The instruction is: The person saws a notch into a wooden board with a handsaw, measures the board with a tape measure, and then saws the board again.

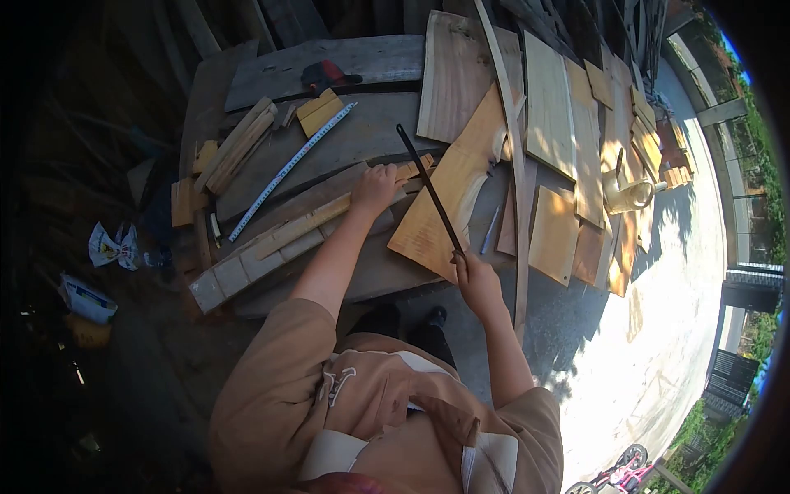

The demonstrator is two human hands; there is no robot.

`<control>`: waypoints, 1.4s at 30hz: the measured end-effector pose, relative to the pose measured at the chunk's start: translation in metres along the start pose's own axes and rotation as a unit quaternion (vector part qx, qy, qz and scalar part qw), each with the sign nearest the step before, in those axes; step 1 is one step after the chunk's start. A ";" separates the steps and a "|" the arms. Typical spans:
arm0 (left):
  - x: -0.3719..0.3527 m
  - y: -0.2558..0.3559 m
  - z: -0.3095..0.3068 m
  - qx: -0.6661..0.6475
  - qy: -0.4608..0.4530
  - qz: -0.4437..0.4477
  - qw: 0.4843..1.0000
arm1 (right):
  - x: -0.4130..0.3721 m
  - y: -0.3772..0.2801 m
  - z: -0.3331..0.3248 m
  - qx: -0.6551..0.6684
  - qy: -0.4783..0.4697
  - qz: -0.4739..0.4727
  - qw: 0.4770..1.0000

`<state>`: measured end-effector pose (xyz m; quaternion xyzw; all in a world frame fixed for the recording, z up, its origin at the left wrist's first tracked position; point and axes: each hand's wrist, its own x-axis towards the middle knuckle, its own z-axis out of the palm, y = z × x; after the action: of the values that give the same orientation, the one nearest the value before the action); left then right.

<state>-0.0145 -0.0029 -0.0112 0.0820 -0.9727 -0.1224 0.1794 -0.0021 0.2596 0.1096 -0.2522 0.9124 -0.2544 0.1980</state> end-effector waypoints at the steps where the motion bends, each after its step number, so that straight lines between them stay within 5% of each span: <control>1: 0.001 0.002 -0.005 0.009 0.006 -0.008 1.000 | -0.007 -0.005 -0.005 0.076 0.038 0.002 0.996; 3: 0.003 0.006 -0.012 -0.019 -0.081 -0.058 0.995 | -0.017 -0.005 -0.010 0.134 0.044 0.035 0.989; 7: -0.002 0.010 -0.020 -0.047 -0.013 -0.080 0.996 | -0.021 0.005 -0.013 0.057 0.062 -0.002 0.996; 10: -0.013 0.011 -0.049 -0.106 -0.088 -0.137 0.981 | -0.011 0.006 -0.015 0.016 0.028 0.013 0.999; 14: -0.049 -0.009 -0.065 -0.063 -0.073 -0.193 0.976 | 0.020 0.028 -0.003 0.009 0.082 -0.074 0.994; 18: -0.101 -0.020 -0.083 -0.004 -0.067 -0.273 0.960 | 0.063 0.040 -0.003 -0.049 0.044 -0.024 0.998; 23: -0.147 -0.012 -0.112 0.076 -0.020 -0.442 0.893 | 0.131 0.085 0.014 -0.070 0.051 -0.053 0.995; 26: -0.160 -0.013 -0.113 0.081 -0.102 -0.531 0.837 | 0.155 0.096 0.022 -0.067 0.052 -0.082 0.993; 34: -0.165 0.010 -0.109 0.058 -0.098 -0.555 0.824 | 0.183 0.131 0.034 -0.145 -0.044 -0.108 0.983; 37: -0.166 0.012 -0.115 0.035 -0.103 -0.566 0.817 | 0.189 0.137 0.035 -0.194 -0.013 -0.182 0.964; 42: -0.167 0.003 -0.118 0.026 -0.115 -0.573 0.811 | 0.205 0.137 0.039 -0.196 -0.004 -0.142 0.970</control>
<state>0.1829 0.0092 0.0412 0.6146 -0.7656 -0.1859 -0.0391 -0.1950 0.2320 -0.0459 -0.4142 0.8984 -0.0951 0.1104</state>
